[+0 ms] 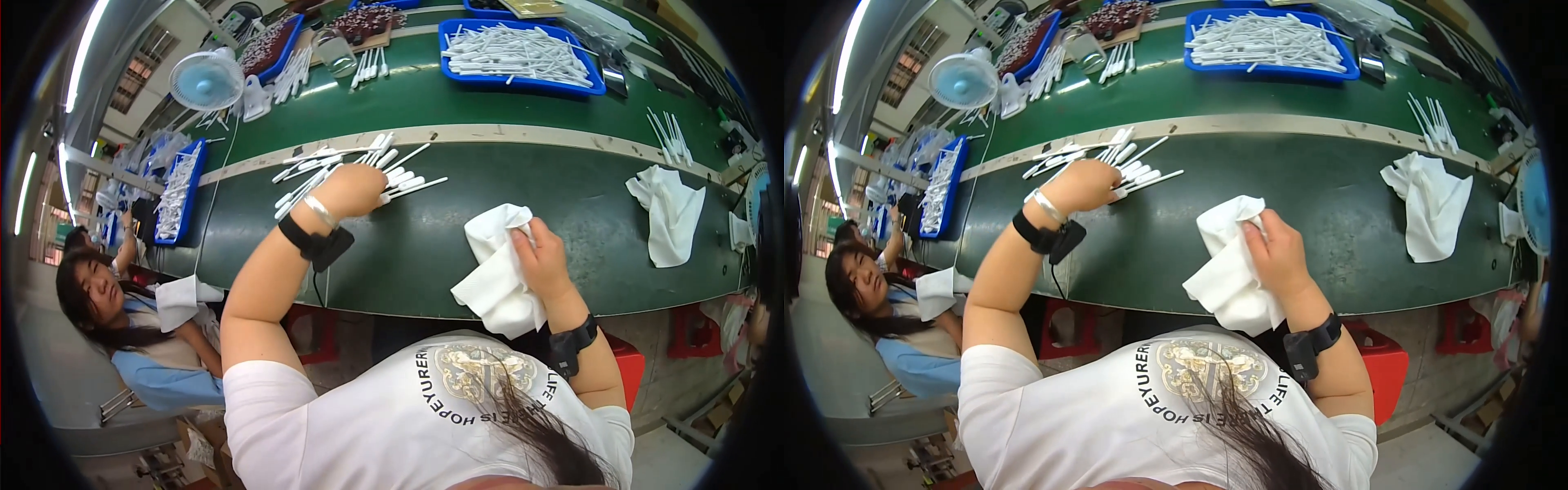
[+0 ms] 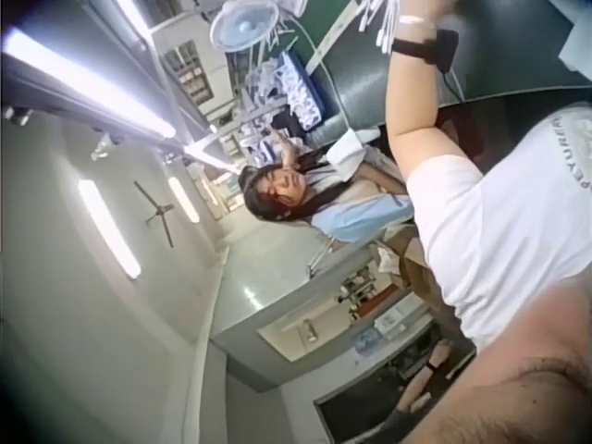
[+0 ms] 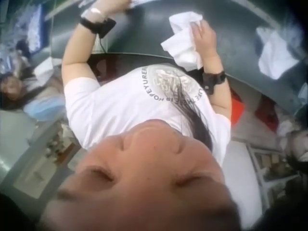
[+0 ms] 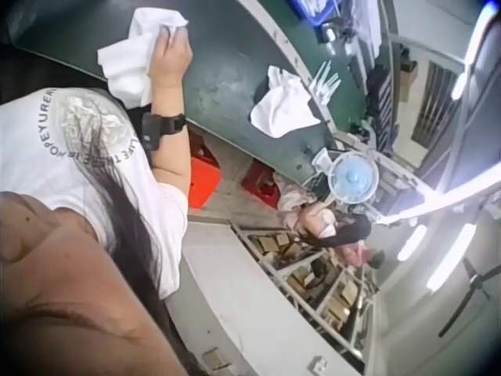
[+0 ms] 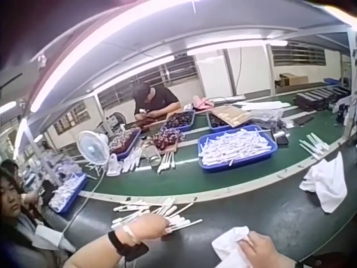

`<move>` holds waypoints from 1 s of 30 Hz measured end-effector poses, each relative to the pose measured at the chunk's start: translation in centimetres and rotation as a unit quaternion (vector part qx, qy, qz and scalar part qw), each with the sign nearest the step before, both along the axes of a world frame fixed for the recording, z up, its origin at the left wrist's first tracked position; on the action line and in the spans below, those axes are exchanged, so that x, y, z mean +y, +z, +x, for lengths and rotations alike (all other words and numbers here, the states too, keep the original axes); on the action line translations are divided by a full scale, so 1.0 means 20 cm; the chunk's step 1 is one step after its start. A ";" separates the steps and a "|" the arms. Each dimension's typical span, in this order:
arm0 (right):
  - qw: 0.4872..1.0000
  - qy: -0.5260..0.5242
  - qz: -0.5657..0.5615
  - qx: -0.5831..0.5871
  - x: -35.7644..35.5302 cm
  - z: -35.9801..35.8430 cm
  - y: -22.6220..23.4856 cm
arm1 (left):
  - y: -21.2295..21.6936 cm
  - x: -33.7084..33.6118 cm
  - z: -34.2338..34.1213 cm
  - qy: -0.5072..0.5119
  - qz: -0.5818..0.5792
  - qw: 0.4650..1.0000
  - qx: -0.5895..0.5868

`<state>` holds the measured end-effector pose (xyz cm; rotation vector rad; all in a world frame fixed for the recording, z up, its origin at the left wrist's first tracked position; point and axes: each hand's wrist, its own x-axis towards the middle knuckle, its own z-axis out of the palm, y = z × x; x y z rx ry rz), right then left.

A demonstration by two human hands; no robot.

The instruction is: The person picks up a white plastic stick from the table, wipes it with a cloth, and places it back down, repeating this process for several other sticks.

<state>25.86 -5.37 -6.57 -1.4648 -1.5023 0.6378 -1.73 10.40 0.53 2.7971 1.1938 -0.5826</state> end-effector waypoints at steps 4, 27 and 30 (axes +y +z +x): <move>1.000 -0.002 0.000 0.006 -0.02 -0.02 0.03 | -0.14 -0.14 -0.13 0.056 0.090 0.986 -0.128; 0.869 0.005 -0.096 0.485 -0.04 -0.02 0.14 | -0.10 -0.32 -0.18 0.198 -0.348 0.758 -0.515; 0.725 0.030 -0.112 0.679 -0.08 -0.07 0.27 | -0.11 -0.47 -0.22 0.268 -0.514 0.529 -0.619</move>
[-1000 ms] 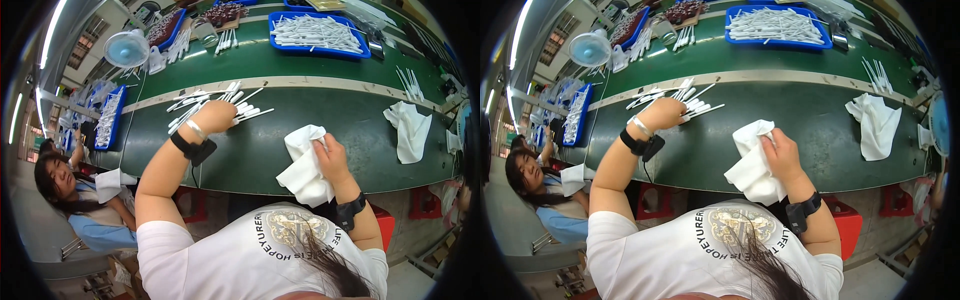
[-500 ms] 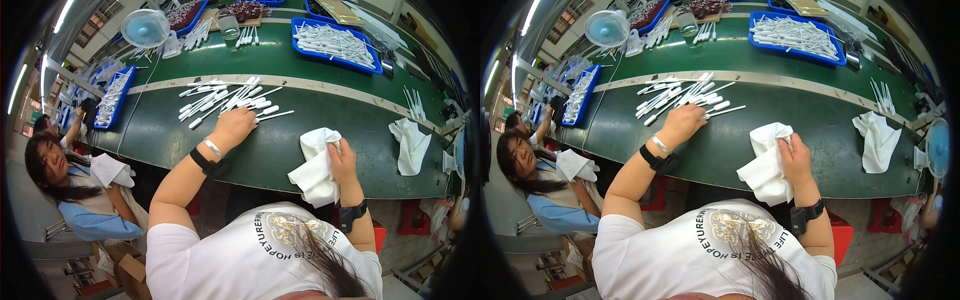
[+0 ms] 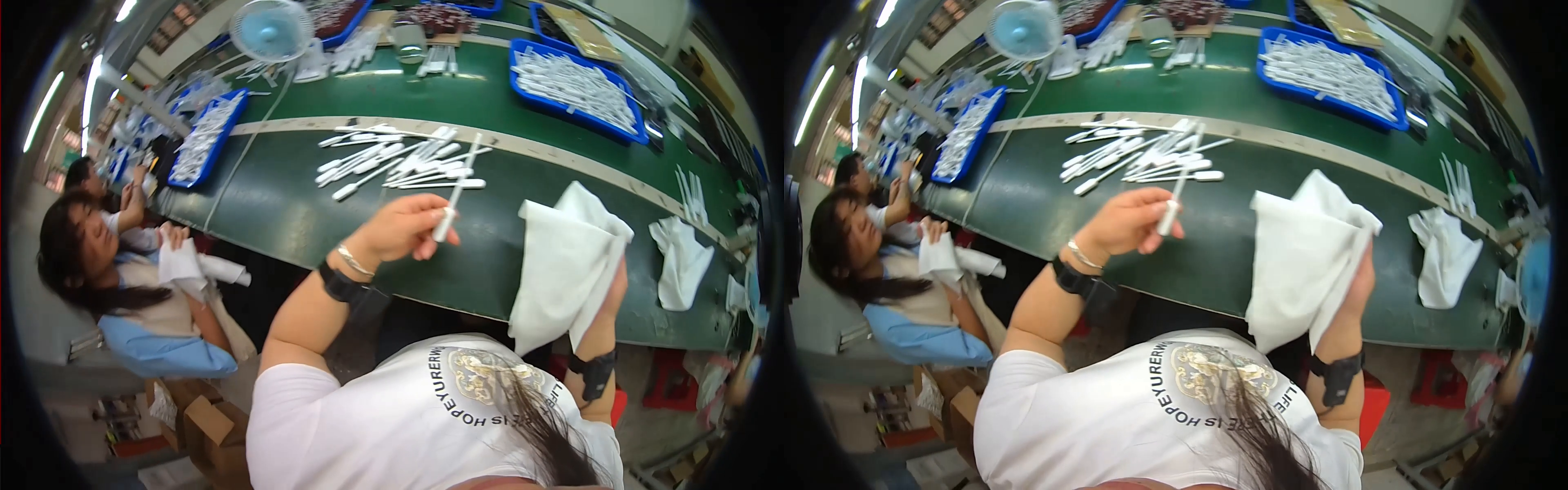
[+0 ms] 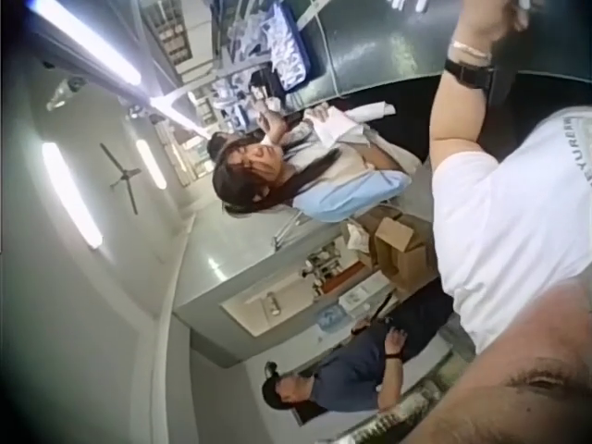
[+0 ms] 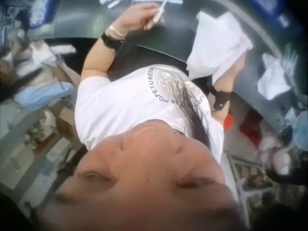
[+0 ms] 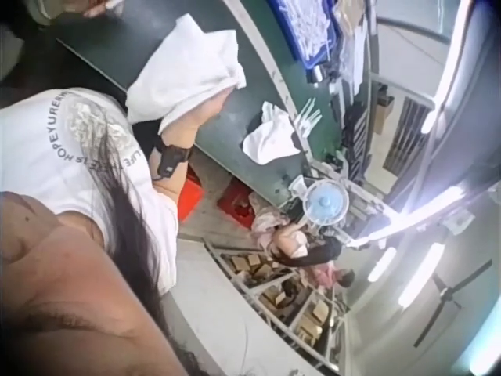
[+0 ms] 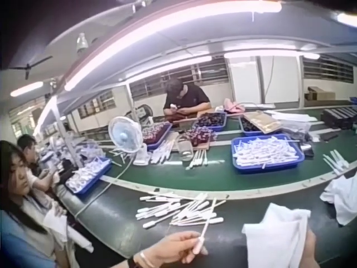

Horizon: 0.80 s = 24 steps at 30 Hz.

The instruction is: The person picks up a white plastic stick from the table, wipes it with a cloth, and places it back down, repeating this process for several other sticks.

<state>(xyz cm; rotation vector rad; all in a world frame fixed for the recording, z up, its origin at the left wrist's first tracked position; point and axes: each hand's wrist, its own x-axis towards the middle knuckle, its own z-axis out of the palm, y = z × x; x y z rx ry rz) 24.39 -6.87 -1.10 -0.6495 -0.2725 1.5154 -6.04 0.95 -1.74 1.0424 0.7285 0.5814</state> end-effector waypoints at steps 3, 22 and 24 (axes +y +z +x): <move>0.997 0.054 0.002 0.057 0.00 -0.08 -0.04 | -0.05 -0.07 0.05 0.017 -0.048 0.995 -0.087; 0.958 0.048 0.052 -0.277 -0.10 0.07 -0.19 | -0.14 -0.24 0.23 0.058 -0.090 0.993 -0.055; 0.871 0.062 0.050 -0.485 -0.09 0.05 -0.18 | -0.13 -0.25 0.25 0.065 -0.097 0.992 -0.049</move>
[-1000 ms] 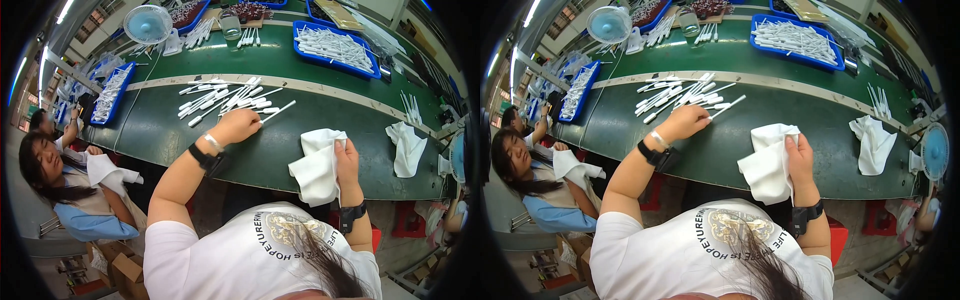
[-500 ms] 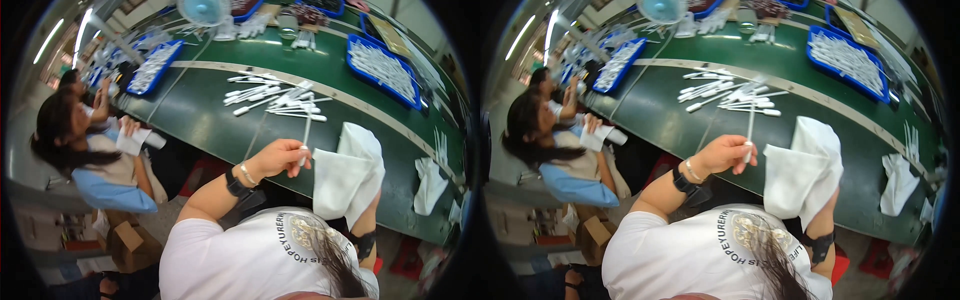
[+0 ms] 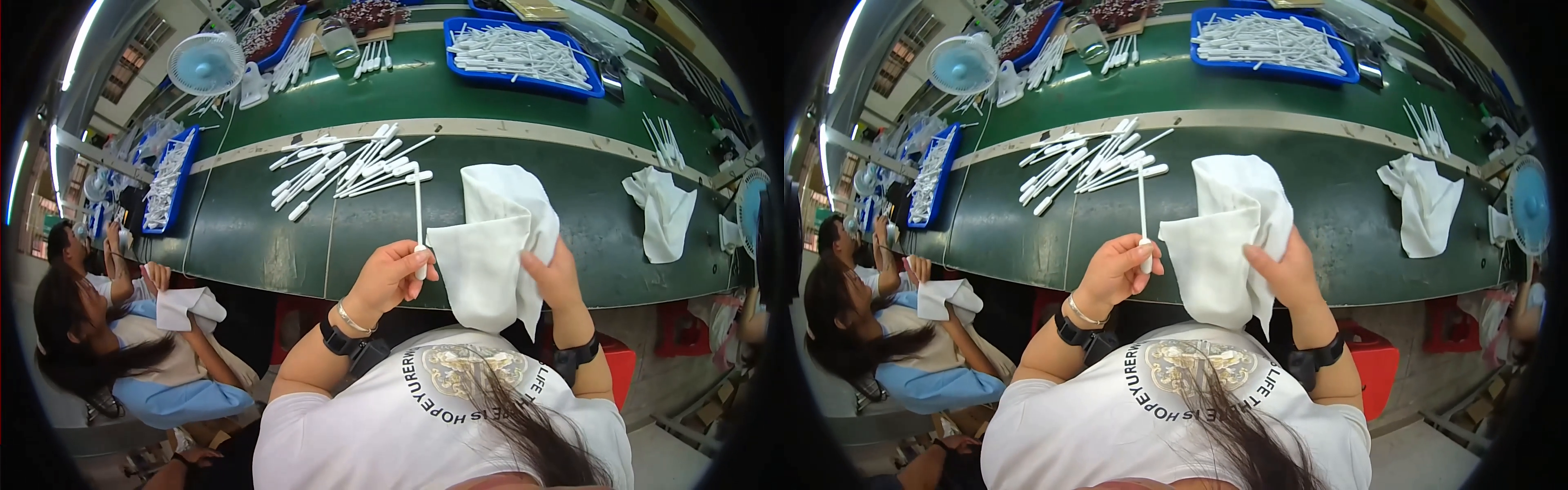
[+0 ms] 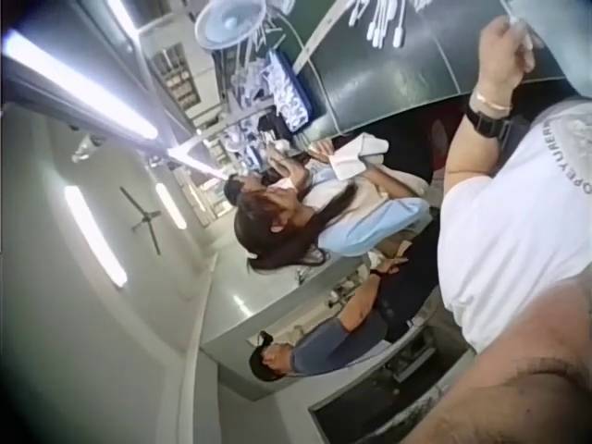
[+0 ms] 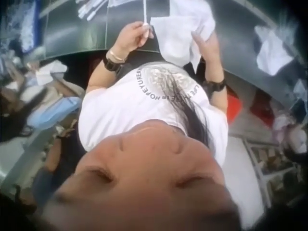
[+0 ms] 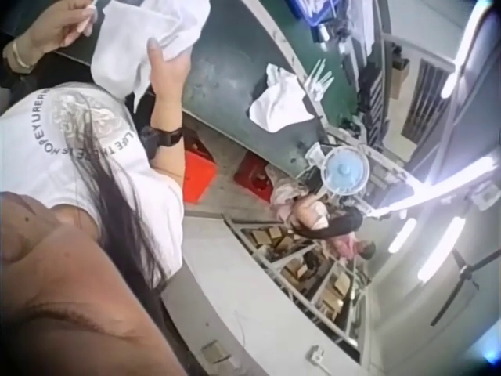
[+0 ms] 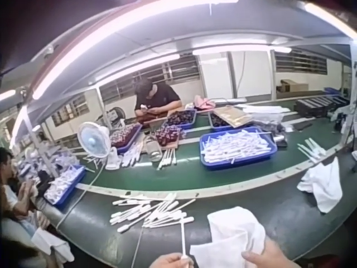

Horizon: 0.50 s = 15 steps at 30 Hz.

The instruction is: The person picks up a white plastic stick from the table, wipes it with a cloth, and places it back down, repeating this process for several other sticks.

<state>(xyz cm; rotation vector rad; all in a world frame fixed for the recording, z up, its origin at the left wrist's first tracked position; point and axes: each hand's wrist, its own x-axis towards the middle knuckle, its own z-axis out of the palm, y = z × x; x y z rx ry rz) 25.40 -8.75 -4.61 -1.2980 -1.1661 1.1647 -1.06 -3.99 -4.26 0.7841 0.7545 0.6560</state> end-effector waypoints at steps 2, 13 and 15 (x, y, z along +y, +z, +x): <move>1.000 0.002 -0.022 -0.007 0.01 -0.02 0.04 | 0.01 -0.01 0.00 0.028 -0.014 0.999 0.012; 0.983 -0.121 0.068 -0.122 0.06 -0.01 0.13 | -0.01 -0.01 -0.01 0.004 0.002 1.000 0.019; 0.914 -0.091 0.188 -0.348 0.07 -0.01 0.22 | -0.01 -0.01 0.00 0.000 0.004 1.000 0.017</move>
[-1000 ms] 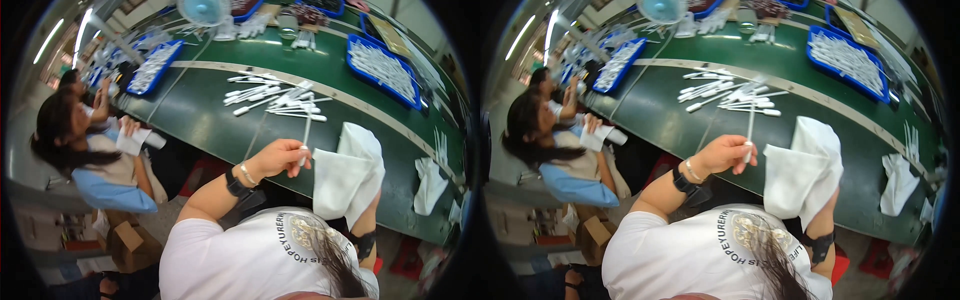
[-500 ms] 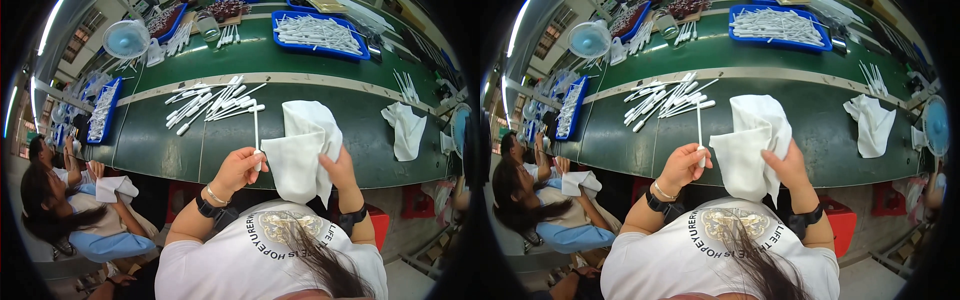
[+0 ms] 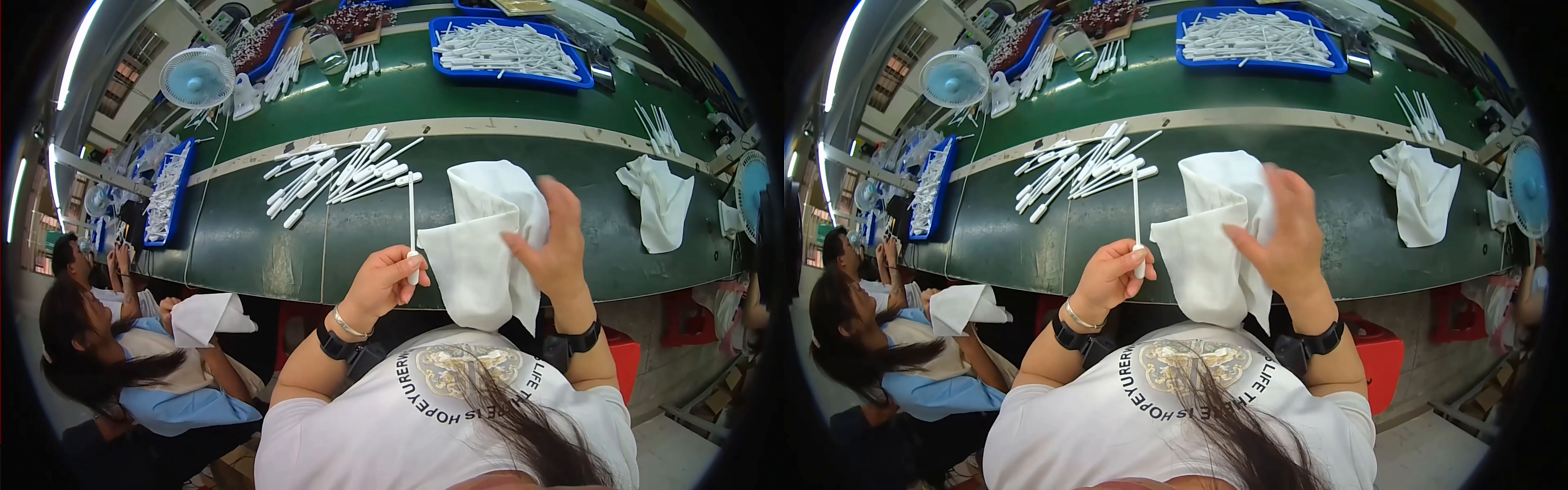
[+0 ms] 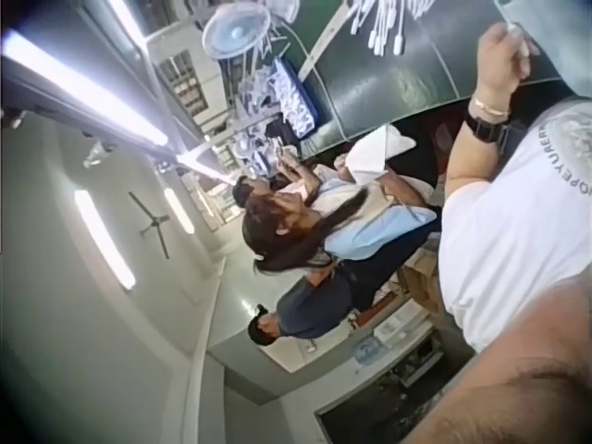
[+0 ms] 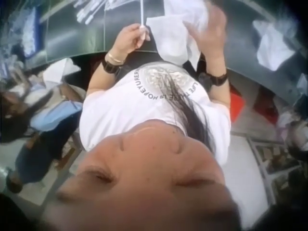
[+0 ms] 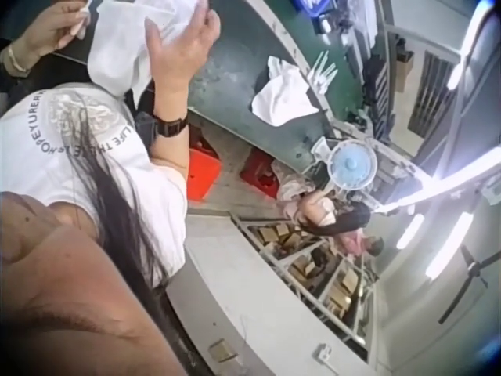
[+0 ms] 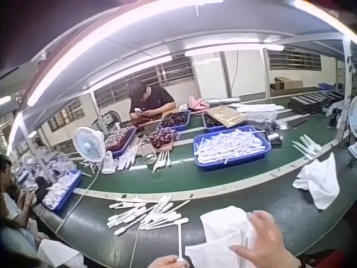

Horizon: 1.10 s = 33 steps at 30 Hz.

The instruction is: The person picks up a white plastic stick from the table, wipes it with a cloth, and places it back down, repeating this process for several other sticks.

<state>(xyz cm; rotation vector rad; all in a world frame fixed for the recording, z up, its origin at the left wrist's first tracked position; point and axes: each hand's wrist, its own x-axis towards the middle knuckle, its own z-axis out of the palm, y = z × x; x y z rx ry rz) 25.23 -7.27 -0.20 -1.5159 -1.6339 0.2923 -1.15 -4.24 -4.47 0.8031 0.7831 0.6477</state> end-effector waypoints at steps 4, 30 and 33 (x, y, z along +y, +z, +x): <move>0.984 0.041 -0.043 -0.169 0.01 -0.04 0.05 | 0.01 0.00 0.02 -0.004 0.000 1.000 0.009; 0.613 0.013 -0.152 0.775 -0.07 -0.11 -0.20 | 0.01 0.03 0.39 -0.117 0.157 0.969 0.150; 0.481 0.059 -0.182 0.856 -0.10 -0.13 -0.15 | 0.01 0.01 0.38 -0.112 0.166 0.965 0.166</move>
